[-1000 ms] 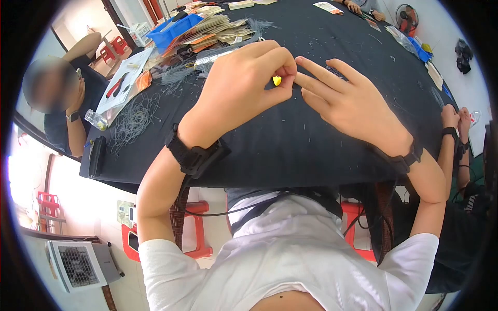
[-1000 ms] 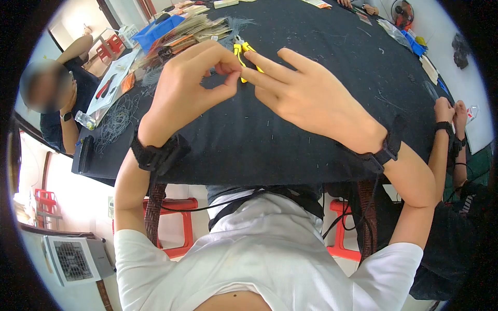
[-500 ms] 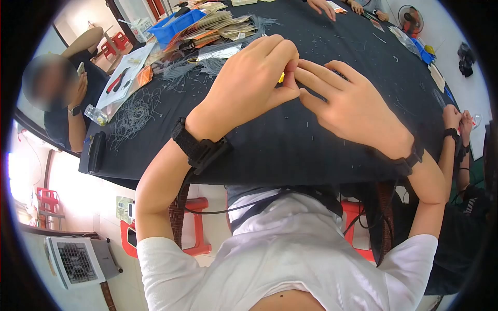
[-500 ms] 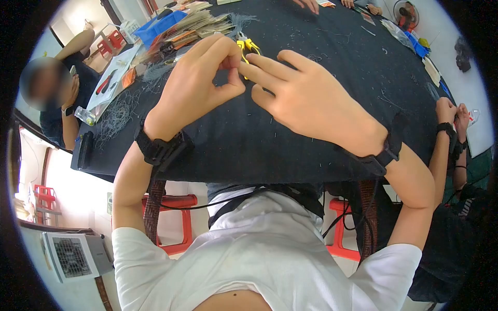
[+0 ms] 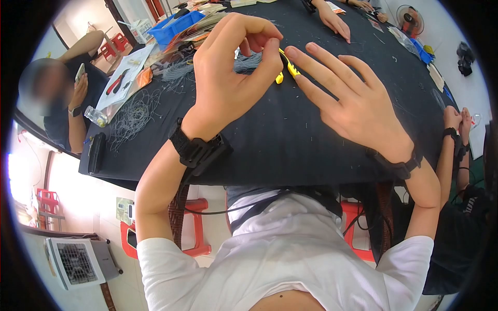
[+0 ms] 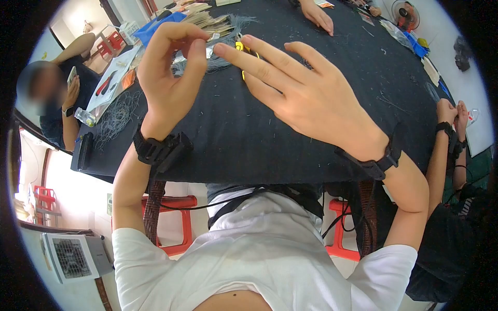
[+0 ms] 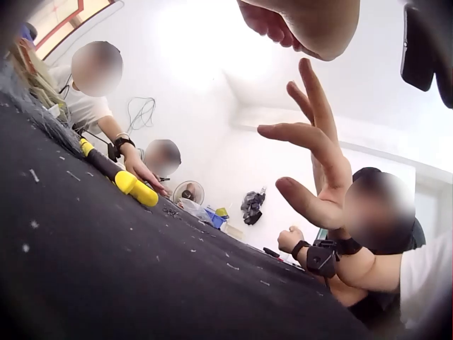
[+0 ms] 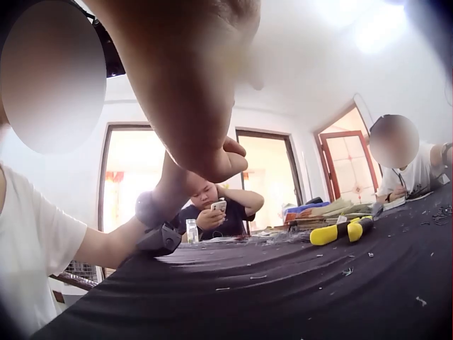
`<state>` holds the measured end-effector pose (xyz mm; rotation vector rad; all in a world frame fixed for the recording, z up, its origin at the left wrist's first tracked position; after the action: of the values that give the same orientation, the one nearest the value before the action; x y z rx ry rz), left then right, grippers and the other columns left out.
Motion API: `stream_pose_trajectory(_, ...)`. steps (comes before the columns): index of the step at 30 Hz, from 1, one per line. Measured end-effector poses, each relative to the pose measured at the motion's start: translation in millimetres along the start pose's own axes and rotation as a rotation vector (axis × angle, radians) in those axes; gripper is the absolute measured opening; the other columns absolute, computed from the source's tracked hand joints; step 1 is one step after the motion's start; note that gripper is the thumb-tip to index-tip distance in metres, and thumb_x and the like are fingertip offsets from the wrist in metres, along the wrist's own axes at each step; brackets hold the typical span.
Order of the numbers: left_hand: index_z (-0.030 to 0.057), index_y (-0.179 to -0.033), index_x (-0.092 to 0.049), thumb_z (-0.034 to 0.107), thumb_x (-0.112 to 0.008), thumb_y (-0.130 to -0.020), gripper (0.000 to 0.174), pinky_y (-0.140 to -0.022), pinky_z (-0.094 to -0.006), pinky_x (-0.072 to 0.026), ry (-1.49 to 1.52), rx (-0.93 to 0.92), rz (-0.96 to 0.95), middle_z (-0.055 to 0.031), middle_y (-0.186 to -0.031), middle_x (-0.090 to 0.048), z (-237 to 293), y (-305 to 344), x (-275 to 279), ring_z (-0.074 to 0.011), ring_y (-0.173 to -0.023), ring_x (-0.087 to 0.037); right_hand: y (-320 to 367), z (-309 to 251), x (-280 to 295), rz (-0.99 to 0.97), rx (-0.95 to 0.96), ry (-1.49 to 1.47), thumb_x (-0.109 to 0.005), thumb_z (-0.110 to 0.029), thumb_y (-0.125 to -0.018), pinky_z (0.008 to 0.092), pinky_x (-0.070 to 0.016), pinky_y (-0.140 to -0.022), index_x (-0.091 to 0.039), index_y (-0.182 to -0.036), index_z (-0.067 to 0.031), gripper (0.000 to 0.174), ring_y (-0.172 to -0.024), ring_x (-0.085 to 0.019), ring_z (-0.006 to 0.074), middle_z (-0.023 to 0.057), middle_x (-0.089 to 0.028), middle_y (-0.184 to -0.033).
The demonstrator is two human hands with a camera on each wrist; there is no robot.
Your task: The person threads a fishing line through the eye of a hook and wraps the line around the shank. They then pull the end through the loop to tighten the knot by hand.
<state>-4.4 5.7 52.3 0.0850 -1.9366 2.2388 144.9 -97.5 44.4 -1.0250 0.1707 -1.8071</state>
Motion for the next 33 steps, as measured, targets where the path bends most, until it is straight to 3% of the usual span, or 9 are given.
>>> stream_pose_trajectory(5,0.0011,-0.087,-0.056,-0.003,-0.060,-0.077,0.012,-0.062,-0.0204,-0.0399,-0.093,-0.156,-0.104,-0.0025,-0.078,-0.056,15.5,-3.5,2.7,-0.0088,-0.067,-0.049,-0.6,0.7,1.1,-0.011,-0.043,-0.012,-0.059,-0.005,-0.064,0.0319,-0.0397,-0.089,-0.062,-0.099,-0.0081,0.035,-0.116,-0.048,0.0182,0.0038,-0.050,-0.127)
stream_pose_trajectory(8,0.0027,-0.086,-0.058,0.004,-0.064,-0.077,0.011,-0.060,-0.0209,-0.0381,-0.096,-0.056,-0.156,-0.0026,-0.077,-0.058,5.0,-0.7,0.4,-0.0089,-0.067,-0.049,9.5,35.4,-1.7,-0.137,-0.134,-0.047,-0.060,-0.017,-0.076,0.0259,-0.0410,-0.081,-0.062,-0.090,-0.0087,0.016,-0.101,-0.055,0.0181,0.0022,-0.059,-0.111)
stream_pose_trajectory(10,0.0044,-0.086,-0.061,0.009,-0.065,-0.079,0.010,-0.059,-0.0214,-0.0380,-0.096,0.106,-0.292,-0.0019,-0.079,-0.061,-6.4,2.8,-4.1,-0.0085,-0.068,-0.050,24.8,81.9,-16.9,-0.294,-0.382,-0.138,-0.059,-0.020,-0.078,0.0254,-0.0436,-0.075,-0.060,-0.096,-0.0080,0.021,-0.086,-0.059,0.0213,0.0061,-0.063,-0.090)
stream_pose_trajectory(12,0.0062,-0.087,-0.064,0.014,-0.065,-0.080,0.010,-0.059,-0.0218,-0.0379,-0.084,0.231,-0.428,-0.0015,-0.081,-0.063,-19.9,7.7,-9.0,-0.0086,-0.068,-0.051,50.1,120.5,-40.0,-0.389,-0.676,-0.363,-0.058,-0.014,-0.079,0.0279,-0.0447,-0.069,-0.059,-0.090,-0.0033,0.016,-0.074,-0.059,0.0166,0.0070,-0.061,-0.079)
stream_pose_trajectory(16,0.0055,-0.090,-0.067,0.019,-0.061,-0.084,0.017,-0.059,-0.0240,-0.0401,-0.022,0.383,-0.634,-0.0045,-0.082,-0.064,-40.7,22.3,-15.6,-0.0122,-0.067,-0.053,88.9,139.5,-78.3,-0.770,-0.898,-0.802,-0.058,-0.008,-0.076,0.0257,-0.0466,-0.061,-0.060,-0.087,-0.0003,0.014,-0.067,-0.058,0.0105,0.0060,-0.061,-0.074)
stream_pose_trajectory(23,0.0000,-0.086,-0.066,0.018,-0.061,-0.082,0.019,-0.065,-0.0270,-0.0459,-0.004,0.493,-0.737,-0.0092,-0.076,-0.063,-52.1,35.0,-17.8,-0.0160,-0.067,-0.058,90.8,118.3,-93.5,-0.877,-0.803,-0.534,-0.071,-0.012,-0.067,0.0314,-0.0493,-0.063,-0.065,-0.077,-0.0024,0.015,-0.069,-0.064,0.0213,0.0110,-0.066,-0.077)
stream_pose_trajectory(27,-0.0006,-0.085,-0.065,0.017,-0.061,-0.082,0.019,-0.066,-0.0276,-0.0465,-0.035,0.486,-0.757,-0.0093,-0.077,-0.064,-49.3,32.0,-17.7,-0.0164,-0.069,-0.059,91.9,111.9,-91.7,-0.827,-0.816,-0.462,-0.066,-0.009,-0.071,0.0297,-0.0484,-0.067,-0.064,-0.076,-0.0022,0.009,-0.074,-0.063,0.0207,0.0108,-0.065,-0.078)
stream_pose_trajectory(31,-0.0012,-0.085,-0.065,0.017,-0.060,-0.082,0.019,-0.066,-0.0276,-0.0467,-0.055,0.491,-0.786,-0.0091,-0.077,-0.063,-42.9,29.2,-19.9,-0.0165,-0.069,-0.059,114.7,138.4,-69.1,-0.803,-0.940,-0.568,-0.061,-0.009,-0.072,0.0272,-0.0480,-0.058,-0.064,-0.078,-0.0010,0.010,-0.063,-0.062,0.0178,0.0091,-0.064,-0.072)
stream_pose_trajectory(33,-0.0016,-0.086,-0.064,0.017,-0.060,-0.082,0.019,-0.065,-0.0270,-0.0463,-0.040,0.497,-0.802,-0.0090,-0.077,-0.063,-42.6,30.2,-20.0,-0.0159,-0.068,-0.058,141.7,167.8,-52.9,-0.819,-0.944,-0.224,-0.054,-0.007,-0.070,0.0287,-0.0463,-0.049,-0.060,-0.067,0.0015,0.011,-0.049,-0.058,0.0170,0.0100,-0.057,-0.054)
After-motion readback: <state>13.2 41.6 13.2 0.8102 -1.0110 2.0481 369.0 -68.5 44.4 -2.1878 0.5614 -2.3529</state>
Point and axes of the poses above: each hand's wrist, its own y-axis away from the middle knuckle, its own x-axis out of the back of the hand, z = x × y, the point moved 3 cm from there along -y, towards the middle knuckle
